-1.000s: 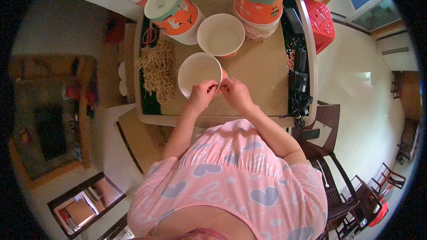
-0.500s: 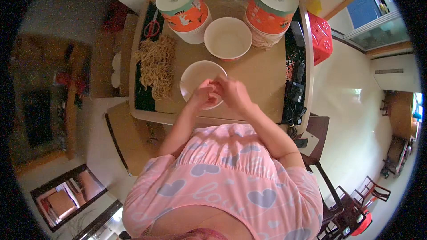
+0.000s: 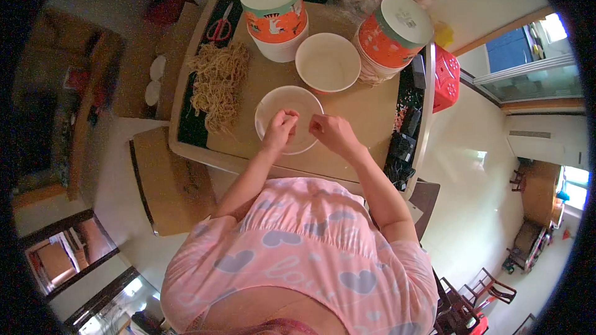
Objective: The person attaches cord handles to paper cups by threading strings through the holes in the cups and tying knots by hand.
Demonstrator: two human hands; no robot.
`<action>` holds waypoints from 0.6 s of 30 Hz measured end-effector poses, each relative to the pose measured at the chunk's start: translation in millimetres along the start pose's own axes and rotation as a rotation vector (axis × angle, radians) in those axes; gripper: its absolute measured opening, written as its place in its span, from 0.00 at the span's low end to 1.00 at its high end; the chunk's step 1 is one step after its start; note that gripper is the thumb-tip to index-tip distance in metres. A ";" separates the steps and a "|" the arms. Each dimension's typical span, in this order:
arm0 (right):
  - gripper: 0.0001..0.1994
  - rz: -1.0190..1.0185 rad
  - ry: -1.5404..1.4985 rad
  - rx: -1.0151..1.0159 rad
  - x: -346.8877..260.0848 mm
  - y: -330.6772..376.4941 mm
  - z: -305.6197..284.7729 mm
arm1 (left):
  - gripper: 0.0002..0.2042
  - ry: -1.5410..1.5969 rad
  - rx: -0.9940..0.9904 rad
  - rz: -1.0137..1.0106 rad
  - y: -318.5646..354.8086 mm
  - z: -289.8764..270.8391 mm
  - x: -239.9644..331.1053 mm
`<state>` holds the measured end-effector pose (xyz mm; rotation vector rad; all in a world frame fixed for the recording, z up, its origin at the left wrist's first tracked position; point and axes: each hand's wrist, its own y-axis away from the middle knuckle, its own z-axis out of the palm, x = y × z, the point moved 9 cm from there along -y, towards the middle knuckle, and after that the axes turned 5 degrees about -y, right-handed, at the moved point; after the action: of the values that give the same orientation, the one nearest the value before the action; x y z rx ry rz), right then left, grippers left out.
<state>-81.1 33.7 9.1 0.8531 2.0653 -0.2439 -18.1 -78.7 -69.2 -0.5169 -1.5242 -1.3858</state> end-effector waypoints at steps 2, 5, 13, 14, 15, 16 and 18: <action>0.05 0.010 -0.043 0.003 -0.5 4.4 -1.9 | 0.05 -0.009 0.011 0.020 1.3 -2.1 3.8; 0.04 0.174 -0.245 -0.042 12.7 9.4 4.7 | 0.07 -0.179 0.016 0.173 3.0 -4.7 13.5; 0.04 0.235 -0.680 0.143 42.3 16.4 11.0 | 0.11 -0.291 0.000 0.238 3.9 -1.4 23.0; 0.04 0.239 -0.682 0.147 40.9 17.1 8.4 | 0.11 -0.293 -0.004 0.235 2.8 -3.0 21.6; 0.04 0.216 -0.608 0.126 35.5 15.9 5.5 | 0.12 -0.447 -0.052 0.236 2.3 -0.3 19.7; 0.03 0.192 -0.532 0.105 31.8 14.4 4.0 | 0.13 -0.599 -0.100 0.236 2.5 3.5 17.0; 0.03 0.148 -0.539 0.139 35.0 11.0 1.4 | 0.14 -0.796 -0.083 0.393 7.8 14.6 26.8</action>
<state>-86.7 58.1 -17.6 0.9029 1.4908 -0.4836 -28.7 -70.9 -40.7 -1.4608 -1.8328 -0.9694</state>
